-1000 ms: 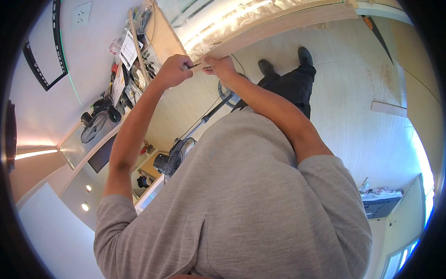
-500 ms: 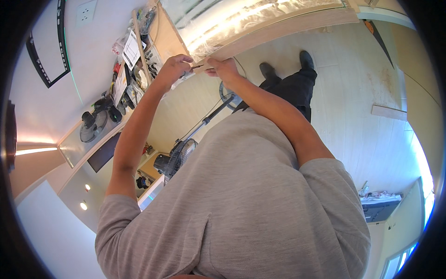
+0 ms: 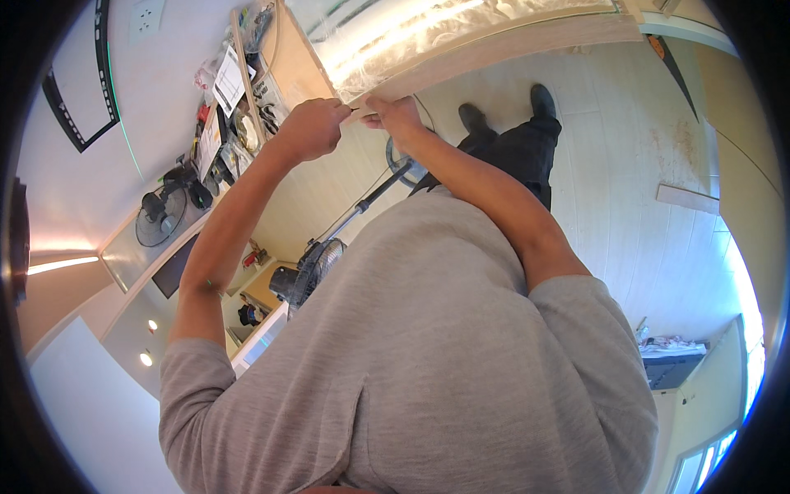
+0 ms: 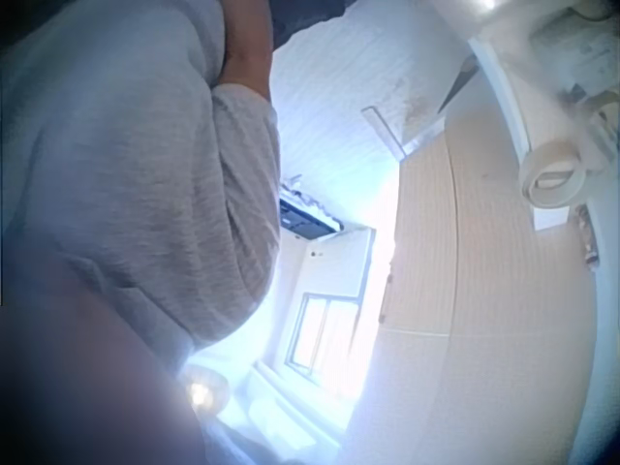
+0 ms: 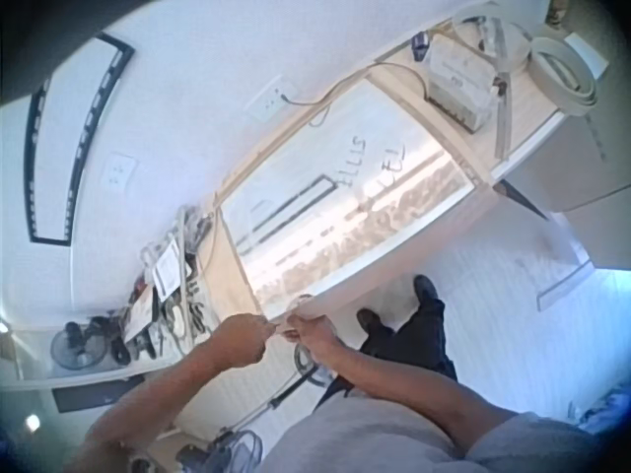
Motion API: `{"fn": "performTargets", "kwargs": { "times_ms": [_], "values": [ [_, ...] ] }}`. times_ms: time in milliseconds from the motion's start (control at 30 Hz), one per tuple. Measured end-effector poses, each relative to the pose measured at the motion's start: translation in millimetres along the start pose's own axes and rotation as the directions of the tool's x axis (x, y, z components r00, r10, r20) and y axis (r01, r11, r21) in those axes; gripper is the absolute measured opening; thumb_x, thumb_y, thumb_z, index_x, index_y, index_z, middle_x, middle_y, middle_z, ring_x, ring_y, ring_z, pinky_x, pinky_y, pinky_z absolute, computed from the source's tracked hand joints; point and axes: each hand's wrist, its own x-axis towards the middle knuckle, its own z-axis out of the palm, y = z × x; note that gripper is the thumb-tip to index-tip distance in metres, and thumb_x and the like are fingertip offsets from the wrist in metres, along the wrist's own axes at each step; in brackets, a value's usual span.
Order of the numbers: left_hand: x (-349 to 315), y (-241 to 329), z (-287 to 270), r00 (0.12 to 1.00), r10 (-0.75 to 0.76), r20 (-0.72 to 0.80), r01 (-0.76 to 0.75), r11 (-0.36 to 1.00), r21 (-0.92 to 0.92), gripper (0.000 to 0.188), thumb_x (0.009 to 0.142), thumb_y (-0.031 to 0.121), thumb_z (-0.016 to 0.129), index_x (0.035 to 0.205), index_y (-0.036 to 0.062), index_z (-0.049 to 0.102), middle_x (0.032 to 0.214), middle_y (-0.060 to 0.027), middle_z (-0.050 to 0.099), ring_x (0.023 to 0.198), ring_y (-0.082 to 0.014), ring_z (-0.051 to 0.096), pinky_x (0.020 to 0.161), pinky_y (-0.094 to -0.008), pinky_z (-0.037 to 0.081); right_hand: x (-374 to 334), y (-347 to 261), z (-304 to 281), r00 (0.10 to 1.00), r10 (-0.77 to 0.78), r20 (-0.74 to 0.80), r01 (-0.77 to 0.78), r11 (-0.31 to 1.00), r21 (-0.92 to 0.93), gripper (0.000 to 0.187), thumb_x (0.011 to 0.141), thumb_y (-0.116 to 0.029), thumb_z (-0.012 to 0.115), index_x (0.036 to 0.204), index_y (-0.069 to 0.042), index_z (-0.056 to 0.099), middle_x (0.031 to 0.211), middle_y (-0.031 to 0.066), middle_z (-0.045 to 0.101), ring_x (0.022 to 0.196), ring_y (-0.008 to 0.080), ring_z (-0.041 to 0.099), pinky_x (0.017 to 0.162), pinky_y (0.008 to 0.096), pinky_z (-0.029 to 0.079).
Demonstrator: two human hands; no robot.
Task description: The person assembles a wooden frame around a rectangular mirror using a screwdriver. They position the frame, insert and tighten screws at multiple points, and adjust the frame to ensure it is flush with the mirror surface.
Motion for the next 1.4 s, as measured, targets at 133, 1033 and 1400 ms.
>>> {"fn": "performTargets", "kwargs": {
  "times_ms": [133,1033,1400],
  "values": [
    [2,-2,-6,0.999,-0.039,0.016,0.04,0.993,-0.11,0.037,0.079,0.013,0.061,0.113,0.0014,0.068,0.104,-0.0185,0.068,0.088,-0.0347,0.066,0.08,-0.0425,0.053,1,-1,-1,1.0,0.024,0.007,-0.024,1.0,-0.015,0.027,0.092,-0.014,0.07,0.11,0.005,0.065,0.102,0.0137,0.07,0.079,0.0222,0.073,0.067,0.0279,0.06],
    [0,-3,-7,0.983,-0.116,-0.139,0.058,0.93,-0.363,0.033,0.081,0.016,0.067,0.11,0.0017,0.067,0.086,-0.0126,0.069,0.08,-0.0281,0.067,0.071,-0.0391,0.054,-1,-3,2,1.0,0.029,-0.004,-0.029,1.0,0.011,0.025,0.092,-0.013,0.07,0.108,0.004,0.065,0.1,0.0138,0.07,0.077,0.0217,0.072,0.066,0.0283,0.06],
    [0,-15,-3,0.813,-0.383,0.438,0.469,-0.015,-0.883,0.019,0.081,0.012,0.068,0.095,0.0003,0.068,0.076,-0.0073,0.066,0.06,-0.0094,0.055,0.044,-0.0236,0.036,-2,-4,4,1.0,0.025,-0.012,-0.025,1.0,-0.004,0.025,0.093,-0.014,0.068,0.11,0.004,0.066,0.103,0.0133,0.069,0.079,0.0217,0.072,0.067,0.0282,0.06]
  ]
}}
